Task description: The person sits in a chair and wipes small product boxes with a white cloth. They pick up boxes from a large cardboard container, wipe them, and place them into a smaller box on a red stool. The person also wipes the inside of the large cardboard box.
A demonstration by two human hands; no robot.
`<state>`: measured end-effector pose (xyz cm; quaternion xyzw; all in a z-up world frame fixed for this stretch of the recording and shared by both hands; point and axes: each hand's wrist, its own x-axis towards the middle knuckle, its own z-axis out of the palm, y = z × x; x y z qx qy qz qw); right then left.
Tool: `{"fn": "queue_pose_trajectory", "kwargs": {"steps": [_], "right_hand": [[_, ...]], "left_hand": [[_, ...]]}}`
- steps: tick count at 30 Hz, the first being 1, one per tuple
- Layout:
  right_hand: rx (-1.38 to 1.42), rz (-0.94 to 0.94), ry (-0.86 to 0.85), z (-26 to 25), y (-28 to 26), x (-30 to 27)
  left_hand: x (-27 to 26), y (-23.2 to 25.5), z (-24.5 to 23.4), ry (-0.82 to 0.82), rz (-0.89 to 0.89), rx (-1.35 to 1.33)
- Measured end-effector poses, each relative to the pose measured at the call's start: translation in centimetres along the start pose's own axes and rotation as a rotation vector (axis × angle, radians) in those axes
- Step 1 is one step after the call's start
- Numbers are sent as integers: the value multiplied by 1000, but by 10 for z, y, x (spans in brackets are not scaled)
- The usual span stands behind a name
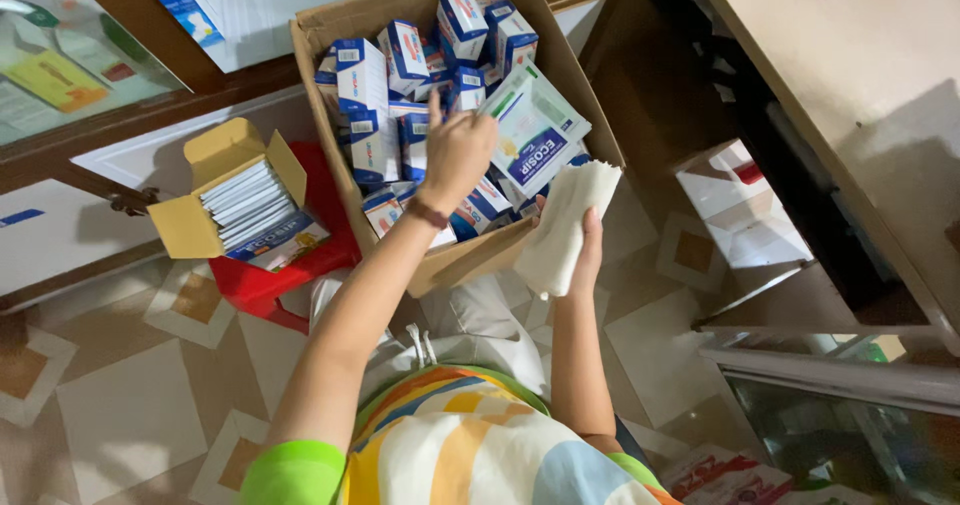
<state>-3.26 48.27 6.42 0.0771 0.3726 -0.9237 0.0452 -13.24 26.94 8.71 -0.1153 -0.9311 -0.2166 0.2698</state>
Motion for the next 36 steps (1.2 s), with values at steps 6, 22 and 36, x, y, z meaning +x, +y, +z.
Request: {"fn": "queue_pose_trajectory", "kwargs": {"steps": [6, 22, 36], "right_hand": [[-1065, -881, -263, 35, 8, -5], [-729, -359, -411, 49, 94, -17], [-1430, -1114, -737, 140, 74, -96]], "left_hand": [[-34, 26, -132, -100, -223, -372], [-129, 48, -126, 132, -30, -695], [-182, 2, -71, -130, -246, -1657]]}}
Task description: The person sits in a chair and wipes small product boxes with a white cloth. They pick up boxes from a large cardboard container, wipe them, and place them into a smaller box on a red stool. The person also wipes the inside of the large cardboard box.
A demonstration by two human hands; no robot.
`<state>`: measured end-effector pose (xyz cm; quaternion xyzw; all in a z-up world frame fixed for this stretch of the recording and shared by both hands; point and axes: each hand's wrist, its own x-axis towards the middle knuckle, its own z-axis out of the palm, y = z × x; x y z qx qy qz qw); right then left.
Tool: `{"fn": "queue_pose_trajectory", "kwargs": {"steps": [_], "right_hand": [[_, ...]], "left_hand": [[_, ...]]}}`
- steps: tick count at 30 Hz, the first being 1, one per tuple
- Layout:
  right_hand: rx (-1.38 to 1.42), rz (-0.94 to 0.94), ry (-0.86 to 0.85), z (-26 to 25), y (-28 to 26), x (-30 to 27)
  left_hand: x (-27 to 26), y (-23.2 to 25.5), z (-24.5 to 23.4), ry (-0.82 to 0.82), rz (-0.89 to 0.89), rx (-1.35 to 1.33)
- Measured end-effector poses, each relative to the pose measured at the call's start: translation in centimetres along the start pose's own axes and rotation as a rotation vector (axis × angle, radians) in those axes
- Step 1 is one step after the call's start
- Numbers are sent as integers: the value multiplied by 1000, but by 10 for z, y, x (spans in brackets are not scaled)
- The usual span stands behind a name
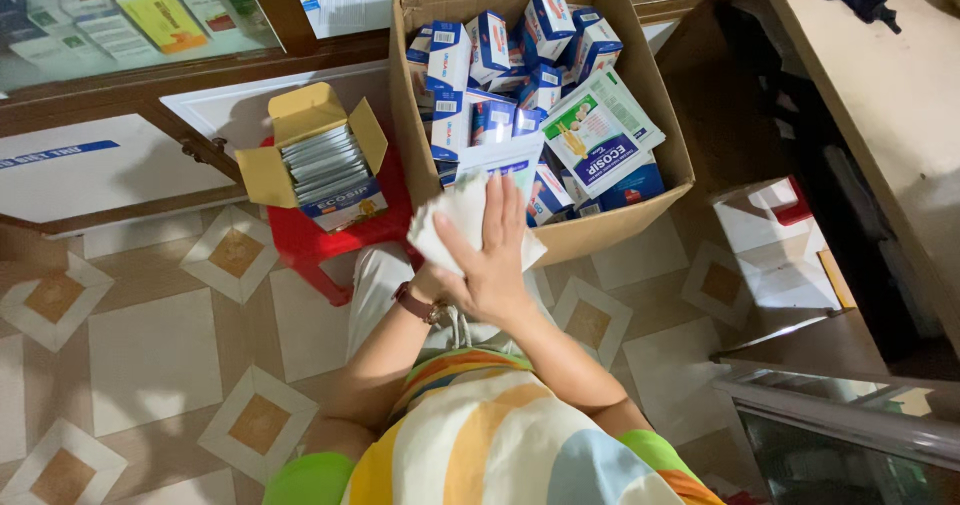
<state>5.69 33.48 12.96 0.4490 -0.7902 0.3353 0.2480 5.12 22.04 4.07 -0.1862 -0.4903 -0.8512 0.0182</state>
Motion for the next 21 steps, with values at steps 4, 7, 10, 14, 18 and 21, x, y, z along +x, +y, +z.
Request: {"fn": "queue_pose_trajectory", "kwargs": {"steps": [4, 7, 10, 14, 18, 21], "right_hand": [[70, 156, 90, -3, 26, 27], [430, 388, 184, 7, 47, 25], [760, 601, 200, 26, 67, 5], [1051, 539, 116, 44, 71, -38], [1119, 536, 17, 45, 61, -67], [1152, 511, -8, 37, 63, -73]], "left_hand": [[-17, -13, 1, 183, -23, -339], [-16, -5, 14, 204, -4, -243], [-3, 17, 31, 115, 133, 161], [15, 39, 45, 204, 247, 636], [25, 46, 41, 338, 295, 958], [32, 37, 39, 361, 273, 953]]}}
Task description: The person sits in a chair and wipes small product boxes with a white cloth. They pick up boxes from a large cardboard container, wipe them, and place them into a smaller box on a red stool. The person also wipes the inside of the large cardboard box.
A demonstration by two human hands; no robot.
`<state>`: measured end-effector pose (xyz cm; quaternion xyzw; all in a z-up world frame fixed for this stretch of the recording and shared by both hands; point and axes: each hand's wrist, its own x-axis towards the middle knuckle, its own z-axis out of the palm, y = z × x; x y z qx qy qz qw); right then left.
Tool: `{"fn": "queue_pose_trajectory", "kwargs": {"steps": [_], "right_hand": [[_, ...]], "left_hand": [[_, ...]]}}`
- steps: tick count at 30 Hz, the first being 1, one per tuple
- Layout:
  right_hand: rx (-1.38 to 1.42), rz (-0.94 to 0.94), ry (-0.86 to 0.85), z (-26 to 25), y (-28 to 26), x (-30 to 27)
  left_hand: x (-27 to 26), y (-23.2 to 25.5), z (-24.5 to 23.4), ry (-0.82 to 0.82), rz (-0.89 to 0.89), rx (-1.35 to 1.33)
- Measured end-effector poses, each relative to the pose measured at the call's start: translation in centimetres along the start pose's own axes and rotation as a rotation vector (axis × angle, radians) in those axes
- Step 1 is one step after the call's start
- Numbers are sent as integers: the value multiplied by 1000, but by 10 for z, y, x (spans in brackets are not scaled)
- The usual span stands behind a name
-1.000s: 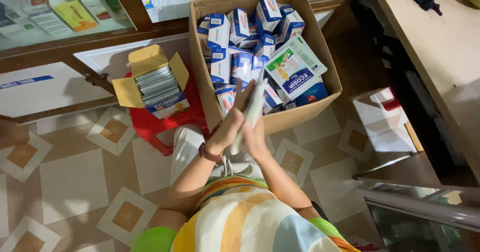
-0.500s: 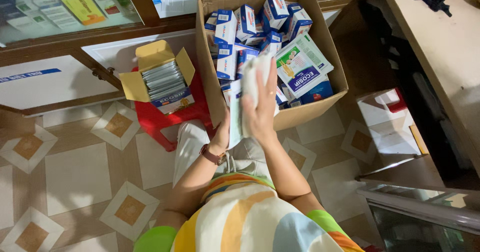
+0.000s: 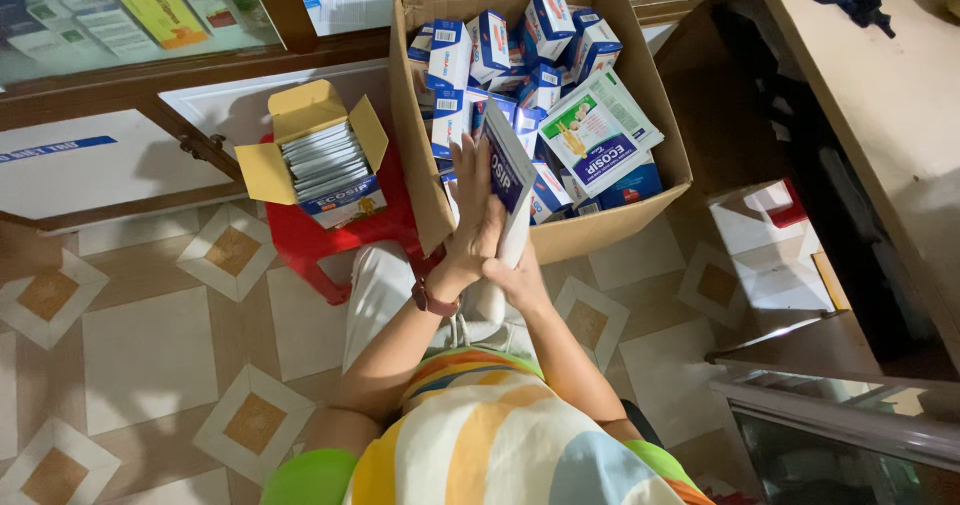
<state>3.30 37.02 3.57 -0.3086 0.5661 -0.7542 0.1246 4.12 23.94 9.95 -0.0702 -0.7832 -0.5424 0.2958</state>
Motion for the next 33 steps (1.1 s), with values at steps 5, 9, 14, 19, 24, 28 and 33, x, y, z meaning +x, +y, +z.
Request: {"fn": "queue_pose_trajectory", "kwargs": {"steps": [5, 9, 14, 19, 24, 28, 33], "right_hand": [[57, 185, 153, -26, -14, 3], [289, 276, 292, -32, -38, 7], [368, 401, 298, -37, -53, 20], [-105, 350, 525, -46, -60, 19], [-648, -213, 283, -7, -68, 14], [-1081, -326, 78, 33, -65, 14], [-1088, -333, 0, 51, -59, 16]], "left_hand": [[3, -4, 1, -119, -25, -152], [14, -4, -24, 8, -241, -511], [13, -4, -47, -37, -459, -748], [6, -7, -56, 162, -386, -739], [-3, -2, -44, 173, -437, -835], [-22, -16, -29, 97, -423, -864], [-38, -41, -23, 29, -574, -1155]]}}
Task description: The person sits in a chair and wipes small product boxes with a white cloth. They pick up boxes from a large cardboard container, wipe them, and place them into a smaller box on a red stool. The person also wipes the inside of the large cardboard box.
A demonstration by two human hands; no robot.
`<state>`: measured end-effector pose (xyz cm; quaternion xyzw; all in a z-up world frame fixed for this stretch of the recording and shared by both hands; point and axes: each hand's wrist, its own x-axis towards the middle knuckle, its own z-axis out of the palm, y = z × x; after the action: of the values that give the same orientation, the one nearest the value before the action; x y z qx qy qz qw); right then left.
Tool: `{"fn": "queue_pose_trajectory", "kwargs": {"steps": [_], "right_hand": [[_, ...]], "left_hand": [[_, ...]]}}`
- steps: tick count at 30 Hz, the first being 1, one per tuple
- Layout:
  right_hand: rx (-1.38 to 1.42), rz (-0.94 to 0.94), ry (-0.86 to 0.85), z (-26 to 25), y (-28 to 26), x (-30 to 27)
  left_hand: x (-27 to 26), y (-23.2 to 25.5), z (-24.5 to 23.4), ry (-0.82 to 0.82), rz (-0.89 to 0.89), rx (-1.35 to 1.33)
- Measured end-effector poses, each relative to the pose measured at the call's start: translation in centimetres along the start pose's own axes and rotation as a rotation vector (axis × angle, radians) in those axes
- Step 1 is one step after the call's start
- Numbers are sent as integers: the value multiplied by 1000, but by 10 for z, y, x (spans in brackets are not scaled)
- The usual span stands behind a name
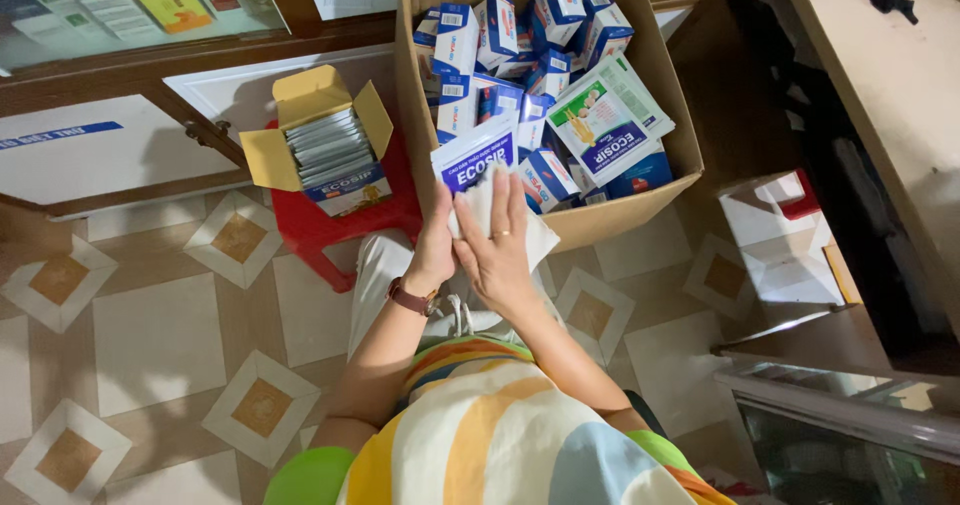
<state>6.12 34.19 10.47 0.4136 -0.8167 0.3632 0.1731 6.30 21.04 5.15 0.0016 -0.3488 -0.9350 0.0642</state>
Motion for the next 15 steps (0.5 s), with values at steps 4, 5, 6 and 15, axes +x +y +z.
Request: {"fn": "queue_pose_trajectory", "kwargs": {"steps": [4, 5, 6, 15], "right_hand": [[34, -52, 42, 4, 7, 11], [25, -70, 61, 3, 10, 17], [-40, -60, 96, 1, 13, 22], [377, 384, 74, -27, 69, 52]], "left_hand": [[-5, -7, -5, -120, 51, 65], [-5, -8, -5, -158, 63, 73], [-6, -8, -4, -131, 90, 173], [-6, -11, 10, -164, 62, 361]]}}
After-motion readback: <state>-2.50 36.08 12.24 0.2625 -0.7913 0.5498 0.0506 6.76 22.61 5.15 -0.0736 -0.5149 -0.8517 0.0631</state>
